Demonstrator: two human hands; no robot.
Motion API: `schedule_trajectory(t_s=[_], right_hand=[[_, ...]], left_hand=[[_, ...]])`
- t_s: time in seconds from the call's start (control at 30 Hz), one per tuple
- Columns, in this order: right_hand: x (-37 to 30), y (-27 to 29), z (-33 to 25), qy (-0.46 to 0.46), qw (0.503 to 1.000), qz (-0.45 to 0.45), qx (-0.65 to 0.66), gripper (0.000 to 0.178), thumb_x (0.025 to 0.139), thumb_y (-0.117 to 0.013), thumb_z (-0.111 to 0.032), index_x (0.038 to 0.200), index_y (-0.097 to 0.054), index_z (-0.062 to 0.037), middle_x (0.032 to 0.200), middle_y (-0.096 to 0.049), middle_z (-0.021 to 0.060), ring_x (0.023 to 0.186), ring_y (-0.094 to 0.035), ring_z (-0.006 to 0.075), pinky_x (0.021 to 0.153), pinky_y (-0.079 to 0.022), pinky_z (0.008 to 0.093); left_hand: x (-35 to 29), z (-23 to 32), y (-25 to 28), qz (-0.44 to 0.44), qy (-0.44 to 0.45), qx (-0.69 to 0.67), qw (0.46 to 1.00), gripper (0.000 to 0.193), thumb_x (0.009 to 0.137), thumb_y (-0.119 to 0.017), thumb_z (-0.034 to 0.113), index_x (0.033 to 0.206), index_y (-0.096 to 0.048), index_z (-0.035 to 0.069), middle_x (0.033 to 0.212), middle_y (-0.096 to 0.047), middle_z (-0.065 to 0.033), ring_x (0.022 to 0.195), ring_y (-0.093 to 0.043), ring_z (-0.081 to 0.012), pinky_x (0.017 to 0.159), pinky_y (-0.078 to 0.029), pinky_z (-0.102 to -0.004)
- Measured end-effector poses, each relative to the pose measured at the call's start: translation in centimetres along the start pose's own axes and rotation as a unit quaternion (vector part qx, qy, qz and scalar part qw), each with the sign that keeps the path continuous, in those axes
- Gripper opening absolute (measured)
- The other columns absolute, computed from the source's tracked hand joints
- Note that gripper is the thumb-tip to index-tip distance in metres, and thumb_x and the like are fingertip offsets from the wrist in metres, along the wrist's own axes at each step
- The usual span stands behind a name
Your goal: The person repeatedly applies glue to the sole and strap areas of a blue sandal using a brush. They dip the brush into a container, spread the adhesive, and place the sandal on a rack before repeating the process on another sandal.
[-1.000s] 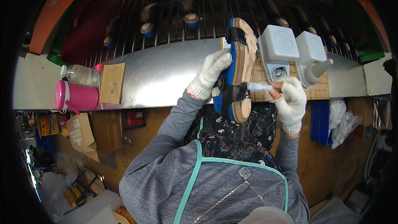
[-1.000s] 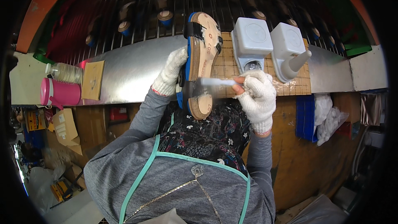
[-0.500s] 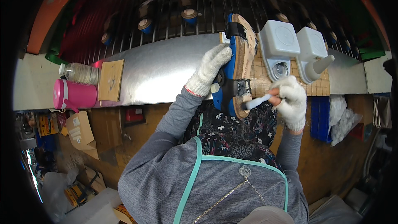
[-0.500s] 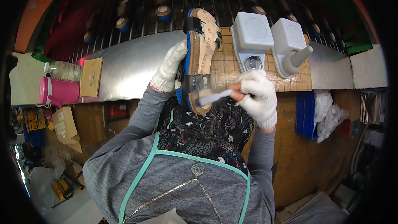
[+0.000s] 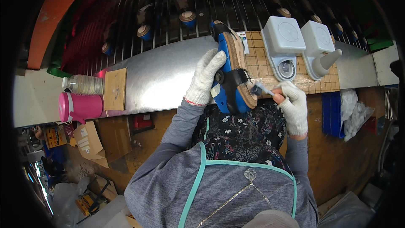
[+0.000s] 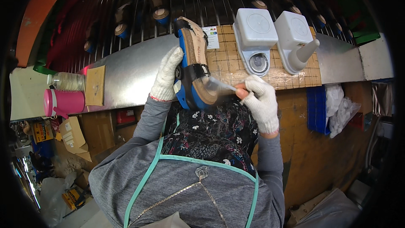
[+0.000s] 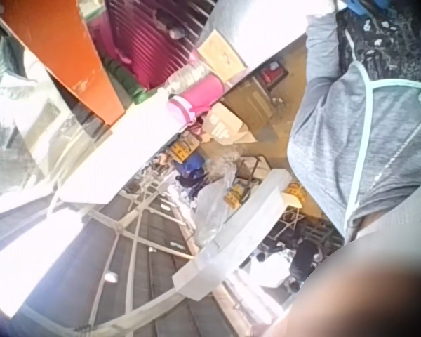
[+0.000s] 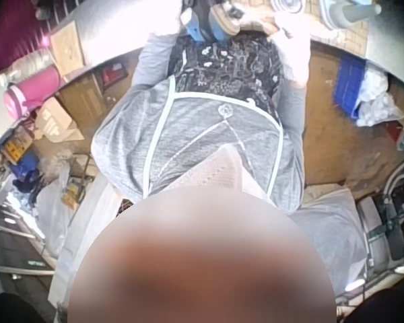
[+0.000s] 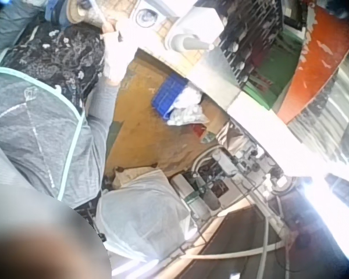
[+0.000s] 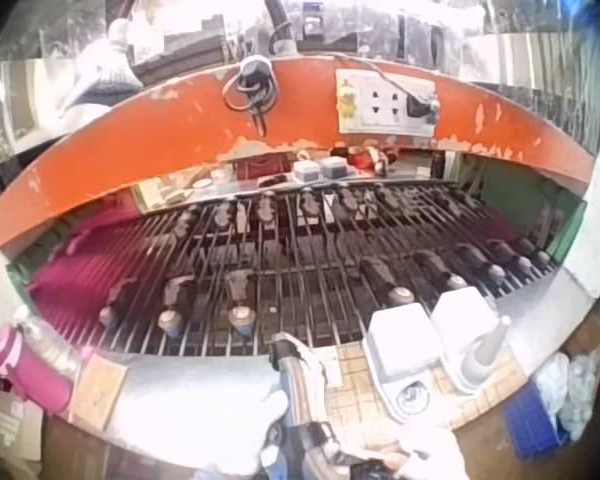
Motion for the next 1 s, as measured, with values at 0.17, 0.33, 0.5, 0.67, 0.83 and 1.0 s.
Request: schedule_trajectory(t_s=[0.17,0.33,0.5,0.67,0.83,1.0], right_hand=[[-1.7,1.3,-1.3,0.009,0.994,0.035,-0.101,0.02,0.083,-0.075,-0.015,0.087,-0.071,0.0042,0.076,-0.059,0.0079,0.073,-0.056,0.0197,0.066,-0.041,0.0336],[-1.6,0.8,-1.2,0.012,0.988,0.063,-0.14,0.018,0.082,-0.077,-0.019,0.085,-0.072,-0.0011,0.077,-0.06,0.0076,0.074,-0.056,0.0234,0.071,-0.04,0.0352],[-0.8,0.1,-1.7,0.044,0.979,0.067,-0.19,0.016,0.083,-0.077,-0.019,0.085,-0.072,-0.0041,0.077,-0.06,0.0055,0.073,-0.055,0.021,0.071,-0.036,0.0341],[-0.1,-0.3,-2.4,0.098,0.959,0.087,-0.251,0.013,0.083,-0.078,-0.018,0.086,-0.073,-0.0057,0.079,-0.06,0.0045,0.073,-0.055,0.0203,0.072,-0.034,0.0337],[0.2,-0.5,-2.3,0.141,0.949,0.117,-0.256,0.013,0.081,-0.079,-0.016,0.086,-0.072,-0.0053,0.083,-0.064,0.0055,0.077,-0.058,0.0218,0.074,-0.037,0.0344],[0.8,0.3,-1.4,0.096,0.975,0.053,-0.194,0.015,0.079,-0.079,-0.015,0.085,-0.073,-0.0025,0.086,-0.066,0.0082,0.082,-0.061,0.0245,0.076,-0.042,0.0353]], left_hand=[[0.0,1.8,0.0,0.048,0.005,0.086,0.995,0.066,0.092,-0.073,0.041,0.132,-0.055,-0.009,0.114,-0.066,-0.0137,0.1,-0.063,-0.0157,0.085,-0.052,-0.0274],[0.0,1.8,-0.4,0.059,-0.022,0.088,0.994,0.065,0.091,-0.076,0.036,0.132,-0.053,-0.01,0.117,-0.066,-0.0172,0.103,-0.065,-0.0193,0.091,-0.053,-0.0301],[0.2,1.7,-0.2,0.034,-0.011,0.096,0.995,0.068,0.09,-0.078,0.035,0.132,-0.052,-0.011,0.119,-0.065,-0.0214,0.108,-0.066,-0.0237,0.096,-0.054,-0.0331],[0.1,1.9,-0.1,0.03,-0.007,0.109,0.994,0.07,0.089,-0.079,0.035,0.133,-0.051,-0.012,0.118,-0.065,-0.0221,0.108,-0.066,-0.0243,0.095,-0.054,-0.0333],[0.4,1.7,0.3,0.023,-0.006,0.111,0.994,0.072,0.089,-0.078,0.038,0.133,-0.051,-0.012,0.115,-0.066,-0.0211,0.108,-0.066,-0.0231,0.095,-0.055,-0.0325],[1.0,0.9,0.2,0.027,0.028,0.057,0.998,0.076,0.09,-0.074,0.045,0.136,-0.051,-0.01,0.119,-0.066,-0.0197,0.111,-0.065,-0.0223,0.096,-0.054,-0.0323]])
Point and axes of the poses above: each hand's wrist, its own x-axis towards the middle knuckle, its own y-axis out of the back of the hand, z = x × y, the point moved 3 cm from there along x, towards the middle knuckle
